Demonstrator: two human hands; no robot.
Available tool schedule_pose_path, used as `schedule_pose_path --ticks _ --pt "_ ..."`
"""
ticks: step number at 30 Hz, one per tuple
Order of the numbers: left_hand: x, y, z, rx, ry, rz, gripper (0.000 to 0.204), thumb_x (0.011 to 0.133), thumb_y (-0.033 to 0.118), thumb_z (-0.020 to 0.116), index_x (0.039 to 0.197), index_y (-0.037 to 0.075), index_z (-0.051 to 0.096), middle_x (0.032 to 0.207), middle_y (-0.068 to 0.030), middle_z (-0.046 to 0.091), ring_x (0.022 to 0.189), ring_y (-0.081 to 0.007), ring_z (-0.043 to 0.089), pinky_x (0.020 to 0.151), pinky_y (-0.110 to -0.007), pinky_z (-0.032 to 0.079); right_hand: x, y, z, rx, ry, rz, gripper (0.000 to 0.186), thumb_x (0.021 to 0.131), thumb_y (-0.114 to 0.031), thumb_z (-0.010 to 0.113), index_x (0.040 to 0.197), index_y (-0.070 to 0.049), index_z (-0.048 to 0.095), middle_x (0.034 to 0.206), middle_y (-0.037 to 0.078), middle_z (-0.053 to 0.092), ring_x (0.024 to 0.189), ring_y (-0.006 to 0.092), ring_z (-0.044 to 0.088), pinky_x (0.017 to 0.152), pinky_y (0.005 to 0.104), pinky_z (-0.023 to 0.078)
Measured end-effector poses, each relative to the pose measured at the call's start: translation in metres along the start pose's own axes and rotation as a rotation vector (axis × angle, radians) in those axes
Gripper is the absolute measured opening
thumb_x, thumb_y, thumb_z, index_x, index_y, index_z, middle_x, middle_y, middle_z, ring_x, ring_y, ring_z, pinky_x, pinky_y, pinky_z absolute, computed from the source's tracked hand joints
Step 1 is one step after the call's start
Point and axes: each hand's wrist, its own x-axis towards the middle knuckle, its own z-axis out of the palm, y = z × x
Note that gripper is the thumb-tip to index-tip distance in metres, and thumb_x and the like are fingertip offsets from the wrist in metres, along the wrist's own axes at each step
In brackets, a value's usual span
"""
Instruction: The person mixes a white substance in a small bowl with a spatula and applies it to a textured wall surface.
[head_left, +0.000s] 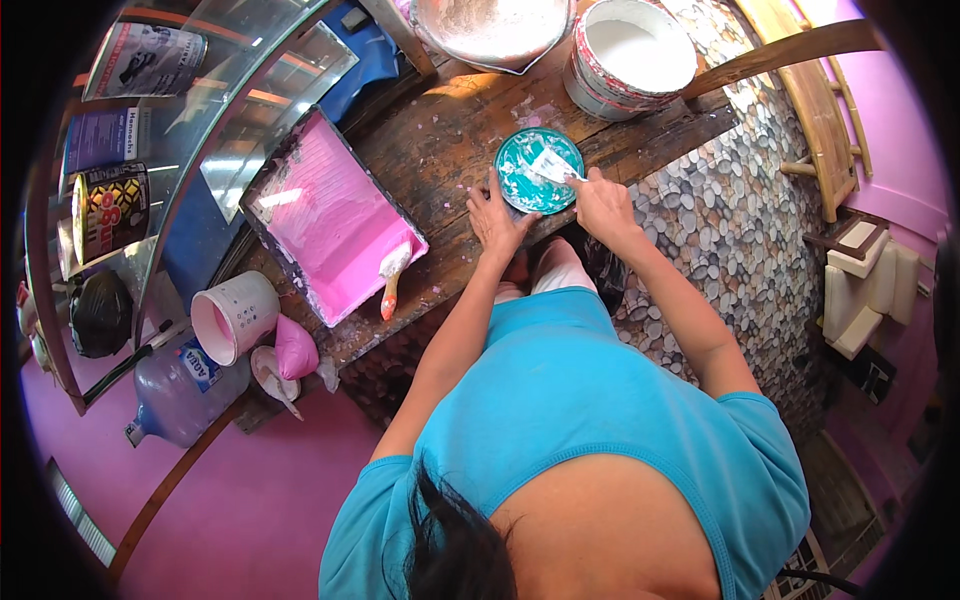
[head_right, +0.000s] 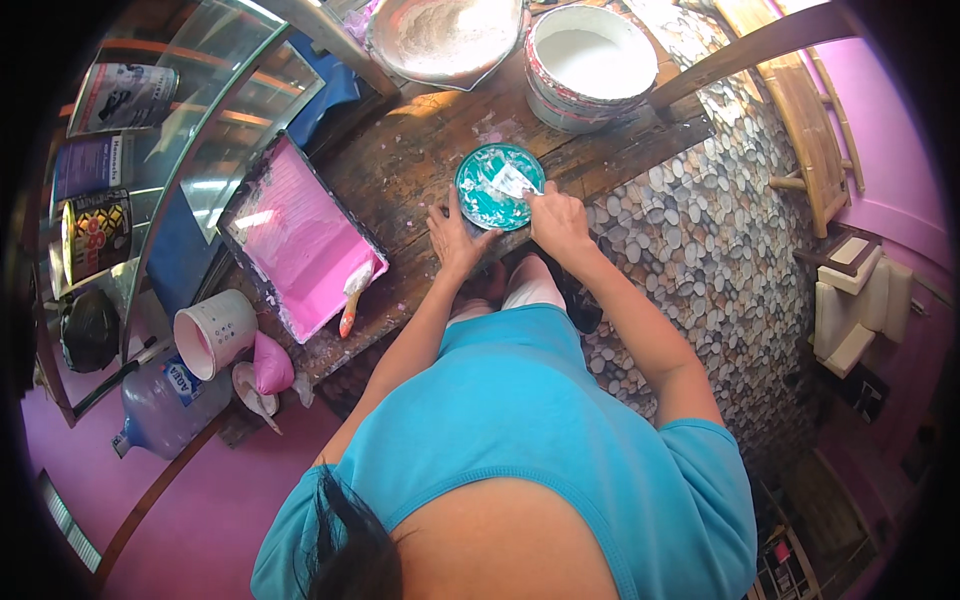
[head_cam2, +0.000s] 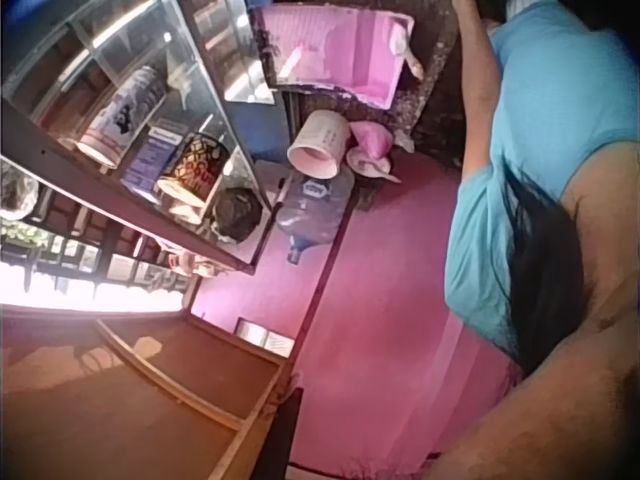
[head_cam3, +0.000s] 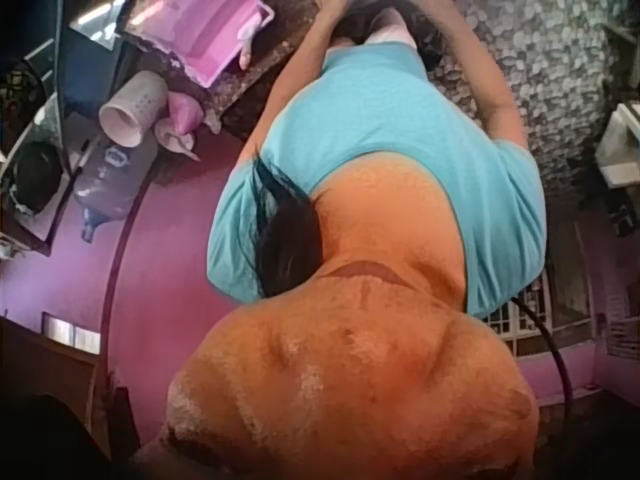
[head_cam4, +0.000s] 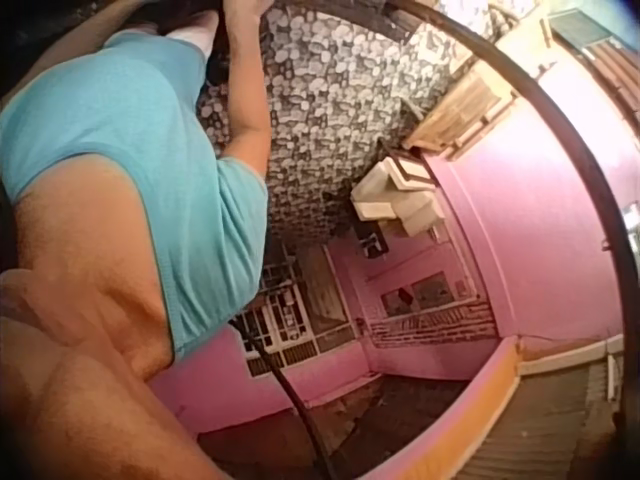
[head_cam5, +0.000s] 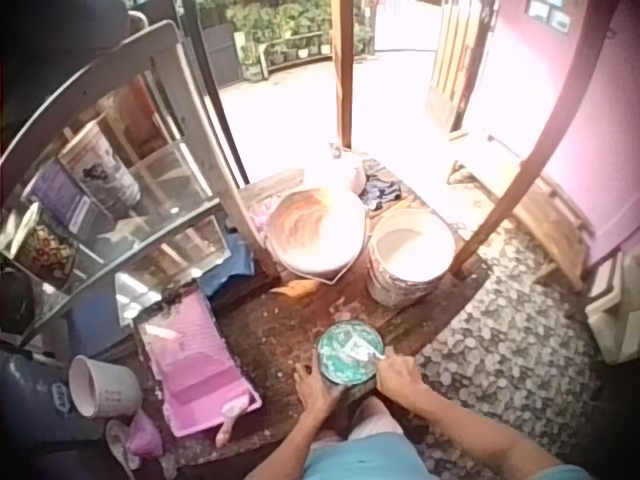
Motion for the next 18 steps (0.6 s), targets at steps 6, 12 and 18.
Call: schedule_pose_path --ticks 6,12,18 --pt "0.001 0.001 -0.001 -0.001 -0.008 -0.007 0.116 0.055 0.041 0.091 0.149 0.010 0.031 0.122 -0.0206 0.042 0.109 -0.0391 0.046 0.093 -0.048 0.042 0.021 -0.007 0.005 0.026 0.052 -0.013 0.032 0.083 -0.010 0.056 0.112 -0.012 0.071 0.097 0.022 0.062 0.076 0.0372 0.068 0.067 0.0454 0.055" --pt "0.001 -0.001 0.001 -0.002 -0.004 -0.011 0.116 0.054 0.041 0.091 0.148 0.010 0.032 0.123 -0.0198 0.042 0.110 -0.0387 0.046 0.093 -0.048 0.042 -0.006 -0.003 0.009 -0.009 -0.029 -0.072 0.035 0.081 -0.008 0.059 0.114 -0.013 0.070 0.098 0.020 0.062 0.079 0.0356 0.068 0.068 0.0445 0.055" --pt "-0.001 -0.002 0.000 -0.008 0.002 -0.025 0.115 0.053 0.041 0.091 0.148 0.011 0.033 0.124 -0.0197 0.042 0.110 -0.0388 0.047 0.093 -0.048 0.042 -0.007 -0.017 -0.007 0.067 0.045 -0.084 0.036 0.079 -0.010 0.067 0.114 -0.013 0.070 0.100 0.018 0.062 0.082 0.0343 0.068 0.069 0.0433 0.055"
